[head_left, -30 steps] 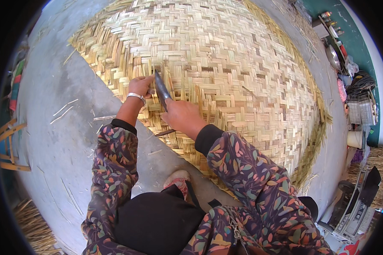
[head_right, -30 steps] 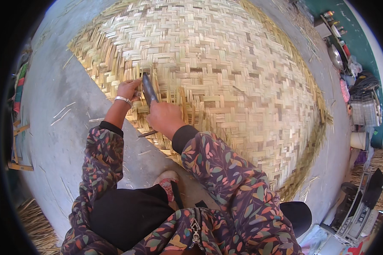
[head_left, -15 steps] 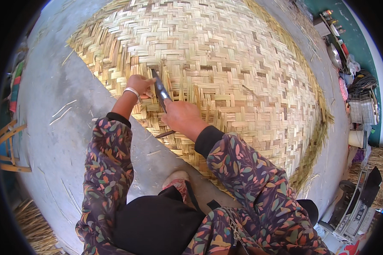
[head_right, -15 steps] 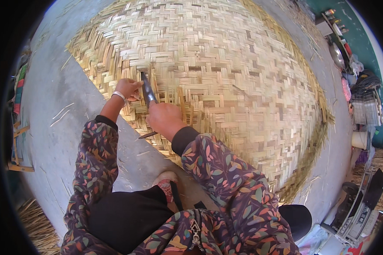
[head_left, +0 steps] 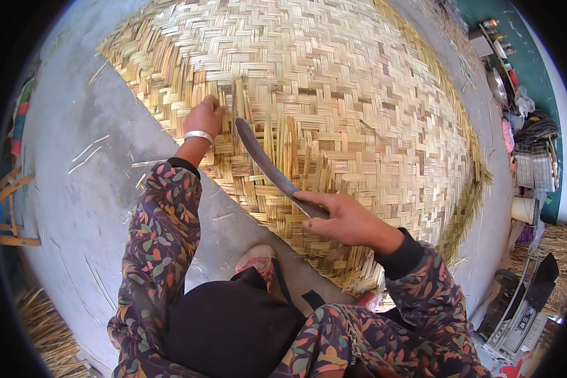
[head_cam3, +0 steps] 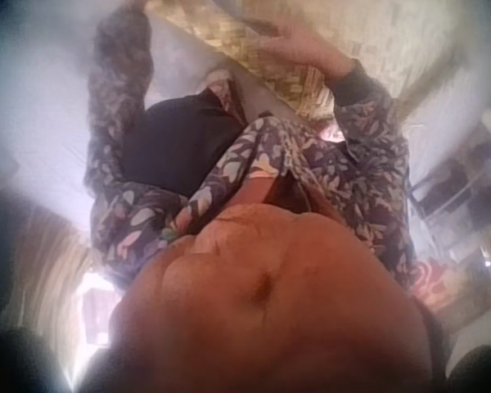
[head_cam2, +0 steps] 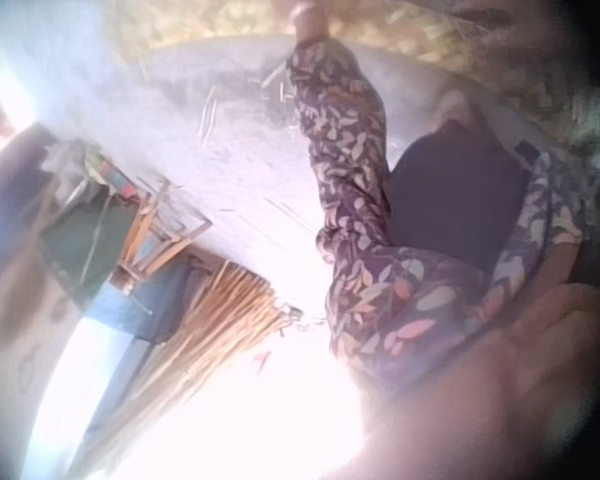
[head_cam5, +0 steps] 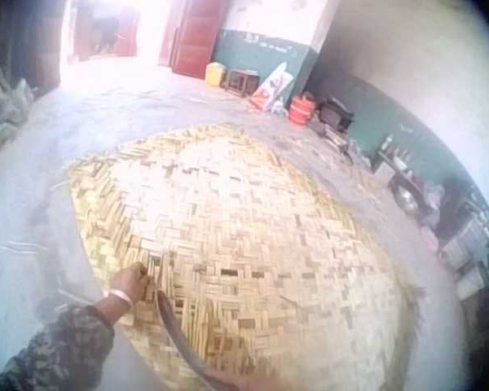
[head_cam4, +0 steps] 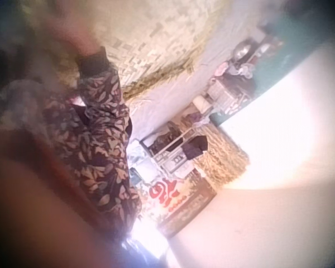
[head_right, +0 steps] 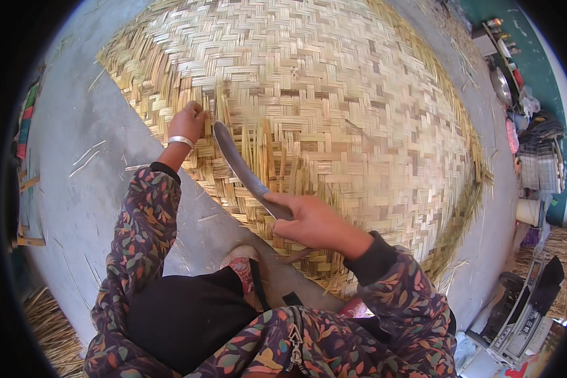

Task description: The person uses a curved metal tool to press and trim the edges of a large woven mat on the floor. They repeatedly tap and adjust the mat's perimeter, occasionally using their hands to align the strands.

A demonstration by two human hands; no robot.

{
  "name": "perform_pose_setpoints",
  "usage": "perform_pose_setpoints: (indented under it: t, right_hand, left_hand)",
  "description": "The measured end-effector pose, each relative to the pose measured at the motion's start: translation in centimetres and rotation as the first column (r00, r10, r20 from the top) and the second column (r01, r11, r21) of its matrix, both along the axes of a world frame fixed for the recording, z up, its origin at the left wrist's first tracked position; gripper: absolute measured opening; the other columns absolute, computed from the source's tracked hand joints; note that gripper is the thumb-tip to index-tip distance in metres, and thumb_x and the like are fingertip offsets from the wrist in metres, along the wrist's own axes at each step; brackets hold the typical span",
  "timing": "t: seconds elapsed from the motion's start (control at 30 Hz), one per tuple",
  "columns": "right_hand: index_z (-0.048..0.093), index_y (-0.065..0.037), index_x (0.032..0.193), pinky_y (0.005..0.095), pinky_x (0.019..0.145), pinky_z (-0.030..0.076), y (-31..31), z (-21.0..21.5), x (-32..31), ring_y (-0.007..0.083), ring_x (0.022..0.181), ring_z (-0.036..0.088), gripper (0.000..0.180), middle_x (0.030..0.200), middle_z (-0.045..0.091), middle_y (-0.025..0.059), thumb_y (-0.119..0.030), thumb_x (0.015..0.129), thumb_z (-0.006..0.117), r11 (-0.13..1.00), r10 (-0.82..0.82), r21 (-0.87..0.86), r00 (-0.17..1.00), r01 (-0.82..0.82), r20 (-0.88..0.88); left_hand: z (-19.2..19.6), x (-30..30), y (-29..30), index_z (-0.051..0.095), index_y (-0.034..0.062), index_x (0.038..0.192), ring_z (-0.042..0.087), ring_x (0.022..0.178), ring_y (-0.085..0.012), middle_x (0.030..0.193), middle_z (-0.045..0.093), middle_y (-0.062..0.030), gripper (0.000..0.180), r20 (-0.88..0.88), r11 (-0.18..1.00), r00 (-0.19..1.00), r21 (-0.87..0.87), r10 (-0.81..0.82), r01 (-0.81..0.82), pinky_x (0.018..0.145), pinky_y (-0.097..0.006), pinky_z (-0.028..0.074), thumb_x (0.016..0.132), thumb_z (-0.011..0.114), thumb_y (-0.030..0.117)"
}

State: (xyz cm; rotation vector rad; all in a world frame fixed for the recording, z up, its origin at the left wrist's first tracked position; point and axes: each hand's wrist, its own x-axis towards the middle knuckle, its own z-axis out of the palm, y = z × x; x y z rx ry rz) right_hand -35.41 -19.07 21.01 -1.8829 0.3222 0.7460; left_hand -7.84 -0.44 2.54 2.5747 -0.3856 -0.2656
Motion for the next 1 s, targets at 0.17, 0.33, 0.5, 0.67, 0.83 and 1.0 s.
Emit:
perform_pose_setpoints:
  t: [0.17,0.33,0.5,0.67,0.83,1.0]
  right_hand:
    - [0.048,-0.014,0.142,0.0187,0.059,0.037,-0.1,2.1,0.3,0.0021,0.071,0.044,0.056,0.092,0.056,-0.0063,-0.009,0.088,0.064,0.868,-0.188,0.435,0.970,0.238,-0.156]
    - [0.047,-0.012,0.142,0.0164,0.058,0.032,2.2,2.0,1.5,-0.0002,0.069,0.038,0.057,0.090,0.055,-0.0055,-0.011,0.088,0.064,0.806,-0.147,0.566,0.985,0.172,-0.089]
    - [0.047,-0.006,0.140,0.0220,0.061,0.043,2.6,0.7,2.4,0.0048,0.071,0.052,0.056,0.089,0.060,0.0018,-0.014,0.087,0.062,0.826,-0.129,0.534,0.983,0.179,-0.130]
    - [0.052,-0.007,0.137,0.0245,0.036,0.023,2.4,-2.1,5.2,0.0051,0.039,0.032,0.054,0.057,0.042,-0.0054,-0.017,0.085,0.065,0.793,-0.296,0.471,0.920,0.386,-0.256]
    - [0.063,-0.003,0.121,0.0277,0.039,0.032,1.4,-4.3,7.5,0.0096,0.042,0.042,0.043,0.056,0.047,0.0003,-0.024,0.084,0.061,0.875,-0.308,0.321,0.929,0.362,-0.207]
    - [0.066,0.001,0.104,0.0362,0.060,0.047,2.1,-4.4,9.1,0.0226,0.063,0.060,0.042,0.071,0.063,0.0137,-0.034,0.081,0.061,0.995,-0.001,-0.097,0.993,0.012,0.114]
  left_hand:
    - [0.1,1.5,-1.5,0.062,-0.0002,0.104,0.068,0.076,-0.0236,0.087,0.068,-0.0137,0.018,-0.384,0.853,0.905,-0.519,-0.183,-0.048,0.064,-0.034,0.054,0.088,0.057,0.007]
    - [1.3,1.8,-1.2,0.060,0.0020,0.098,0.064,0.066,-0.0104,0.082,0.064,-0.0050,0.013,-0.762,0.843,0.606,-0.466,-0.227,-0.270,0.049,-0.025,0.053,0.090,0.060,0.013]
    - [1.6,-0.1,-0.3,0.061,0.0044,0.096,0.057,0.051,-0.0089,0.074,0.062,-0.0007,0.020,-0.750,0.849,0.641,-0.437,-0.161,-0.298,0.043,-0.023,0.048,0.093,0.063,0.024]
    - [0.7,-1.2,-0.2,0.063,0.0047,0.091,0.055,0.052,-0.0092,0.071,0.063,-0.0007,0.021,-0.741,0.724,0.663,-0.513,-0.102,-0.461,0.042,-0.024,0.042,0.090,0.067,0.026]
    - [0.1,-1.3,0.7,0.062,0.0057,0.087,0.054,0.049,-0.0065,0.073,0.065,-0.0028,0.021,-0.673,0.729,0.732,-0.555,-0.110,-0.401,0.037,-0.021,0.040,0.091,0.067,0.025]
    - [0.1,-1.4,0.5,0.063,0.0067,0.086,0.055,0.048,-0.0063,0.072,0.064,-0.0007,0.022,-0.725,0.615,0.685,-0.575,-0.076,-0.540,0.035,-0.019,0.038,0.092,0.066,0.028]
